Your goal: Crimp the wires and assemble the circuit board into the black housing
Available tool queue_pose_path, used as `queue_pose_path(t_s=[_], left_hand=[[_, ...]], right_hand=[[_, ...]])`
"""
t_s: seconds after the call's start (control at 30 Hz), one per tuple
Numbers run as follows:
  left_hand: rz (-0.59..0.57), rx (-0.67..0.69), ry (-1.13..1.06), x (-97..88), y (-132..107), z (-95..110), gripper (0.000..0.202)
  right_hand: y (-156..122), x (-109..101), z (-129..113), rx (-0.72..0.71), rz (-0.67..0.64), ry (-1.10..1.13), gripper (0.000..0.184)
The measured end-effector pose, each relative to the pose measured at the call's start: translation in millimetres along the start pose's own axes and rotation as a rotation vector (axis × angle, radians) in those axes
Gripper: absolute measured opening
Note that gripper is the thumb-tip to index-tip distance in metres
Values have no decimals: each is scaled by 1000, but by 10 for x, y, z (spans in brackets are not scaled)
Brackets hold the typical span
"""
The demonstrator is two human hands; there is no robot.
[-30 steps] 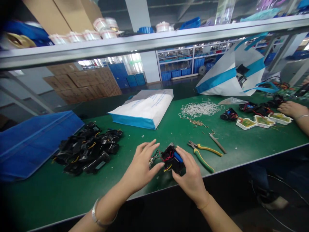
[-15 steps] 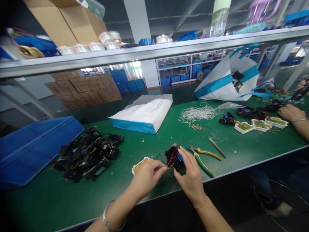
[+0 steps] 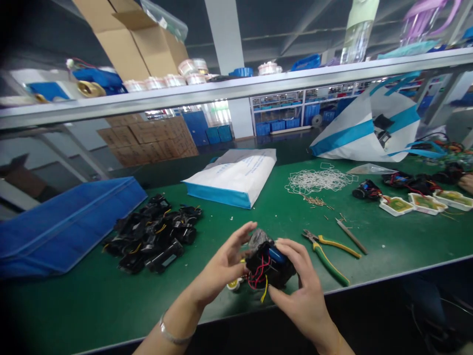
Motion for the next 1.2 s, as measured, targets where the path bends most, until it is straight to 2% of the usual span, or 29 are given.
queue_pose_path(t_s=[0.03, 0.1, 0.17, 0.27, 0.37, 0.47, 0.57, 0.67, 0.8, 0.87, 0.97, 1.2], left_hand=[[-93, -14, -64, 56, -23, 9, 73], [-198, -21, -140, 125, -71, 42, 71], [-237, -10, -191, 143, -107, 68, 71], [-298, -21, -310, 153, -141, 50, 84], [-273, 4, -316, 121, -123, 7, 92], [-198, 68, -220, 80, -85, 4, 84], [-148, 120, -158, 54, -67, 31, 78], [-55, 141, -84, -12, -58, 25, 77], [37, 152, -19, -94, -35, -31, 85], [10, 159, -18, -81, -20, -53, 87], [-66, 151, -20, -23, -4, -70, 88], [-63, 117, 10, 23, -5, -91, 87]], right_hand=[[-9, 32, -34, -21, -29, 18, 60], [-20, 93, -76, -46, -76, 24, 60], [-22, 140, -73, -31, -96, 16, 60], [-10, 162, -34, 14, -52, 2, 58], [16, 179, -46, -24, 22, -73, 53], [50, 242, -91, -112, 42, -117, 51], [81, 297, -92, -118, 3, -127, 54], [78, 293, -50, -20, -71, -144, 51], [35, 147, 5, 196, 29, 69, 25], [29, 203, 18, 321, -53, 183, 22], [62, 339, 3, 460, -185, 232, 27], [93, 486, 43, 672, -139, 590, 31]])
Point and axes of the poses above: each hand's wrist, its own y-axis towards the middle knuckle, its own x-axis out of the palm, z = x × y, the point moved 6 cm from there along y, towards the middle knuckle, and after that the axes turned 7 degrees about -y, right-handed, at the moved point
